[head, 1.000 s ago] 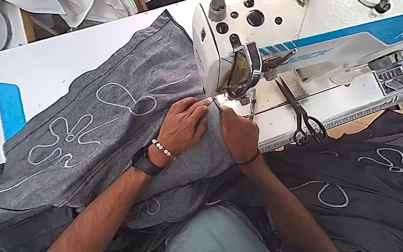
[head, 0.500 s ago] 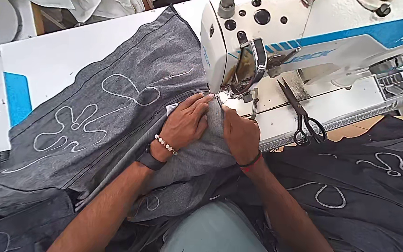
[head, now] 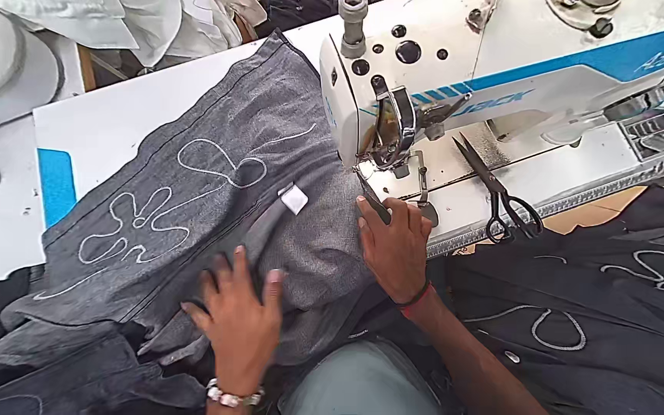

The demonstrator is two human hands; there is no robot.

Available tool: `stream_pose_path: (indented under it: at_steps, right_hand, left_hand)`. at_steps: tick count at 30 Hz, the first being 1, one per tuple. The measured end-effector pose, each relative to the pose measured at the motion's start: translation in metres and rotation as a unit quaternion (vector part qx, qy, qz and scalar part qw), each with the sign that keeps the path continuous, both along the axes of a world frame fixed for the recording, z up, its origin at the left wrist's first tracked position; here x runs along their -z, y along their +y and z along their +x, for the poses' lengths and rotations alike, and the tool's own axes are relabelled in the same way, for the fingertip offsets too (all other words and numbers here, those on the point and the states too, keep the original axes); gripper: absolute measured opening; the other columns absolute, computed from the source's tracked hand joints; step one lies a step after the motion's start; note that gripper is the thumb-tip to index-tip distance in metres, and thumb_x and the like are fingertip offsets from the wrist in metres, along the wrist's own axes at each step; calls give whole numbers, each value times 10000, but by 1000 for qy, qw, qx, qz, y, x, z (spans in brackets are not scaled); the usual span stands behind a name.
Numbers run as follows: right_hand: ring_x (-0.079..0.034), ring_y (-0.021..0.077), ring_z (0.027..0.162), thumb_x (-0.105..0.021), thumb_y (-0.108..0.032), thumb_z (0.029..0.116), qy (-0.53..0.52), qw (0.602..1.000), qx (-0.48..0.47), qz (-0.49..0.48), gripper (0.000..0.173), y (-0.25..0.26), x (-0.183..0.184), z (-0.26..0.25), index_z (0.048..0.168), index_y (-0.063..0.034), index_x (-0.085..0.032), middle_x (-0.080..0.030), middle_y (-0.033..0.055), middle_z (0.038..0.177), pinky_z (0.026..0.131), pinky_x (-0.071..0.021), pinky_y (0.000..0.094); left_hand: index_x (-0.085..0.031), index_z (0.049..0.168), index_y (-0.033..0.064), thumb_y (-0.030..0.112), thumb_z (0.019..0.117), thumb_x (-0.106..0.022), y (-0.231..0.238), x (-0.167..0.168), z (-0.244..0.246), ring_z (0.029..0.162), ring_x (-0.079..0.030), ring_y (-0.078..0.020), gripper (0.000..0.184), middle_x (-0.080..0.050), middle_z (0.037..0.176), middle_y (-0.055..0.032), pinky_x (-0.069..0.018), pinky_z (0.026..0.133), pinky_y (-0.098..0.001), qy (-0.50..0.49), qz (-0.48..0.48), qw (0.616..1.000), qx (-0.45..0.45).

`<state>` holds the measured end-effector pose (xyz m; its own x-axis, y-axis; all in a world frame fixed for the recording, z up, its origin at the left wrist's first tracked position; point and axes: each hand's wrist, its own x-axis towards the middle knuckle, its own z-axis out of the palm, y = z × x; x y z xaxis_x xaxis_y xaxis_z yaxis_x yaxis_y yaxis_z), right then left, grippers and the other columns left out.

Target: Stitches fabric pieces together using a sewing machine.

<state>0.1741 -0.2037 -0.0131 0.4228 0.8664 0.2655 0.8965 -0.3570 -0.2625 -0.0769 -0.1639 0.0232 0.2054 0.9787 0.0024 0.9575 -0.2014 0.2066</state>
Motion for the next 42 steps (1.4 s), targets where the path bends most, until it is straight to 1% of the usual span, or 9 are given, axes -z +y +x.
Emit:
stream_pose_path:
  at_steps: [5, 10, 13, 16, 18, 20, 29, 37, 42]
  right_hand:
    - [-334, 348, 1506, -348, -652, 1025, -7, 998, -37, -54, 624, -4, 0, 1, 1564, -356, -452, -390, 101, 1638, 1181, -261, 614]
    - [-174, 367, 1581, -266, -797, 961, -10, 994, -59, -89, 833, -4, -1, -2, 1628, -303, -335, -233, 116, 1713, 1222, -133, 680]
    - [-214, 363, 1569, -273, -813, 950, -6, 993, -72, -92, 825, -6, -3, 4, 1612, -330, -366, -253, 107, 1708, 1212, -170, 662]
    - [-408, 315, 1457, -387, -722, 991, 32, 994, -96, -36, 657, -3, -10, 17, 1469, -311, -573, -480, 67, 1574, 1127, -334, 596]
    - [-628, 235, 1218, -537, -462, 1041, 93, 989, -99, 53, 367, 0, -20, 35, 1183, -212, -765, -703, 28, 1277, 981, -515, 493]
    - [-700, 213, 1083, -586, -228, 1025, 103, 988, -73, 92, 225, 0, -32, 64, 1120, -134, -768, -734, 55, 1159, 895, -598, 431]
    - [-653, 291, 953, -640, -204, 969, 58, 993, -86, 63, 223, 27, -14, 79, 1129, -193, -793, -685, 110, 1033, 748, -554, 444]
    - [-558, 164, 1324, -530, -137, 996, 10, 981, -171, 90, 367, 18, -1, 35, 1290, -244, -721, -658, -81, 1400, 1044, -425, 431]
    - [-608, 155, 1246, -553, -174, 975, -18, 986, -132, 99, 321, 13, 4, 29, 1214, -244, -755, -706, -80, 1320, 1012, -428, 419]
  left_hand:
    - [-406, 1585, 295, 726, 1003, -192, 105, 31, -75, 1531, -298, -373, 755, -401, 1640, -28, -228, 1154, -711, 30, 41, 995, 85]
    - [-252, 1647, 247, 834, 915, -335, 217, 0, -69, 1537, -249, -431, 942, -262, 1701, -66, -280, 1124, -739, 135, -36, 966, 218]
    - [-610, 1402, 92, 406, 943, -722, 178, -49, 6, 1336, -504, -513, 566, -557, 1471, -208, -374, 1033, -776, 124, -24, 951, 281]
    - [-705, 1249, 151, 307, 1054, -514, 130, -42, 88, 1237, -627, -211, 315, -691, 1285, -28, -505, 1057, -474, -133, -29, 933, 334]
    - [-694, 1265, 116, 289, 1047, -514, 120, -14, 122, 1324, -562, -239, 331, -674, 1324, -47, -444, 1119, -473, -190, -12, 912, 364]
    - [-676, 1328, 144, 325, 1052, -501, 124, 18, 130, 1395, -501, -226, 374, -629, 1414, -16, -389, 1170, -450, -172, 38, 895, 410]
    - [-639, 1418, 208, 370, 1043, -478, 145, 27, 117, 1448, -448, -229, 439, -574, 1501, 36, -341, 1195, -443, -122, 64, 852, 506]
    - [-614, 1445, 260, 360, 1052, -429, 161, 24, 115, 1433, -442, -243, 446, -562, 1504, 34, -322, 1184, -463, -101, 54, 829, 547]
    - [-607, 1432, 390, 342, 1037, -425, 177, 26, 117, 1388, -461, -243, 437, -578, 1474, 52, -331, 1135, -467, -89, 68, 810, 576]
